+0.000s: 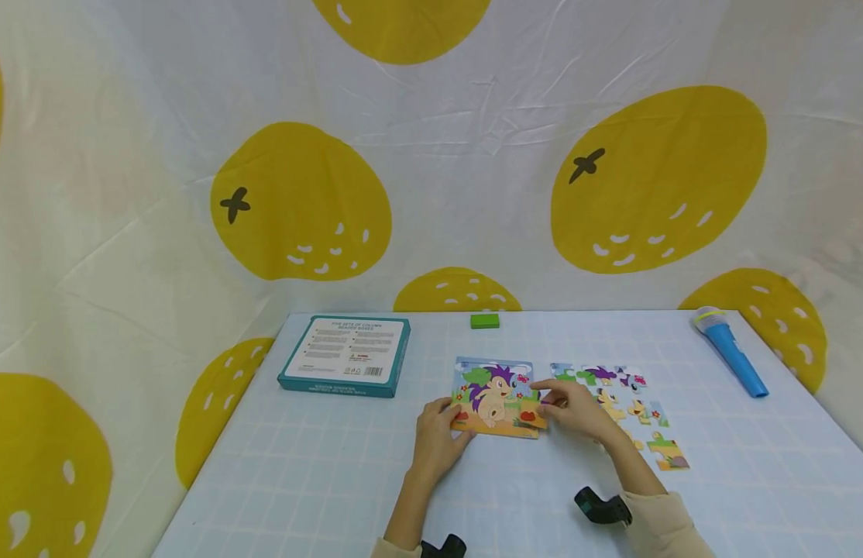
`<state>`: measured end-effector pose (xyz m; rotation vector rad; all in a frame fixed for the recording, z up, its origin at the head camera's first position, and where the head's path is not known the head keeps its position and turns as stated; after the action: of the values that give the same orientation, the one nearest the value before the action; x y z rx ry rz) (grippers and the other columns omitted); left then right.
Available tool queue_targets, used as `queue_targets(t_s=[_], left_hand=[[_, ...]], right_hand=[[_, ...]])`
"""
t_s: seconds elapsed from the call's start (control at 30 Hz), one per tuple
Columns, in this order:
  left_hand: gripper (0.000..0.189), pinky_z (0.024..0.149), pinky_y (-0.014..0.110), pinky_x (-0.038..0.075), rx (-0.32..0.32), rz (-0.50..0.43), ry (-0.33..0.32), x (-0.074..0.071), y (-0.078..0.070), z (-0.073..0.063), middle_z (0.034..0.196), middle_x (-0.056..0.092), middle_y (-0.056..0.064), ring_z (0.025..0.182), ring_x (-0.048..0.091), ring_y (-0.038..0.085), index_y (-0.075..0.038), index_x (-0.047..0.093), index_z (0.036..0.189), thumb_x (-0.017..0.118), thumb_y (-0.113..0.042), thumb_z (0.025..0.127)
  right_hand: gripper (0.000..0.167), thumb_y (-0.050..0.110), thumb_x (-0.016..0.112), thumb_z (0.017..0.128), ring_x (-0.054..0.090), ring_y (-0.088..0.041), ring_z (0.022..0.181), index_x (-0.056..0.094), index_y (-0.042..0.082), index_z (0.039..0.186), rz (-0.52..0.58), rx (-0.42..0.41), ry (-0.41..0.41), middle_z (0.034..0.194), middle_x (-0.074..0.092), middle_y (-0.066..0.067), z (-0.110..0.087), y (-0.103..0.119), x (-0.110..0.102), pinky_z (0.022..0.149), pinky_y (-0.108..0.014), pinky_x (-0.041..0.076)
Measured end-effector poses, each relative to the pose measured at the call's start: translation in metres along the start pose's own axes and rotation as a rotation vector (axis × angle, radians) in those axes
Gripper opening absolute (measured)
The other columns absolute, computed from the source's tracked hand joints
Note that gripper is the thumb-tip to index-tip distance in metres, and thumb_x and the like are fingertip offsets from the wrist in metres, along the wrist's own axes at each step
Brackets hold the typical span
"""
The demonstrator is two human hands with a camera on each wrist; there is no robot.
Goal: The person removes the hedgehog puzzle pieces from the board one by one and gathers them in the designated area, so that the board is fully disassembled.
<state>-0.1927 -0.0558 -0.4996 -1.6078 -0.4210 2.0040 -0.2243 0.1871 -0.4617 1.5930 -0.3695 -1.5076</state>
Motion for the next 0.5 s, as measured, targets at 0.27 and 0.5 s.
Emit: queue_targets(t_s=[0.27,0.5], left_hand=[[0.047,0.099,0.047,0.041,-0.023,0.000,-0.001,0.001,-0.001,0.001,0.125,0.056,0.014,0.116,0.048,0.028,0.000,0.066,0.115,0.076,-0.028,0.078],[0.046,0.097,0.046,0.043,-0.025,0.011,-0.010,0.000,-0.003,0.000,0.123,0.056,0.013,0.114,0.049,0.028,-0.001,0.067,0.114,0.077,-0.027,0.078]], right_hand=[[0.035,0.009,0.069,0.084,0.054,-0.014,0.075,0.063,-0.001,0.116,-0.085,0.077,0.070,0.084,0.060,-0.001,-0.030,-0.014,-0.031,0.062,-0.024,0.048],[0.035,0.010,0.070,0.083,0.052,-0.014,0.069,0.064,-0.002,0.115,-0.085,0.171,0.116,0.077,0.060,0.000,-0.046,-0.024,-0.039,0.058,-0.023,0.046]])
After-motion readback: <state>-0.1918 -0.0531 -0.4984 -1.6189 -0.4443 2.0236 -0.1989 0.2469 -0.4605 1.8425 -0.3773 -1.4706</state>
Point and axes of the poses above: each hand's wrist, its own z-axis towards the middle knuckle, its own x-axis out of the palm, y = z × x, the point moved 3 cm from there along z, towards the middle knuckle
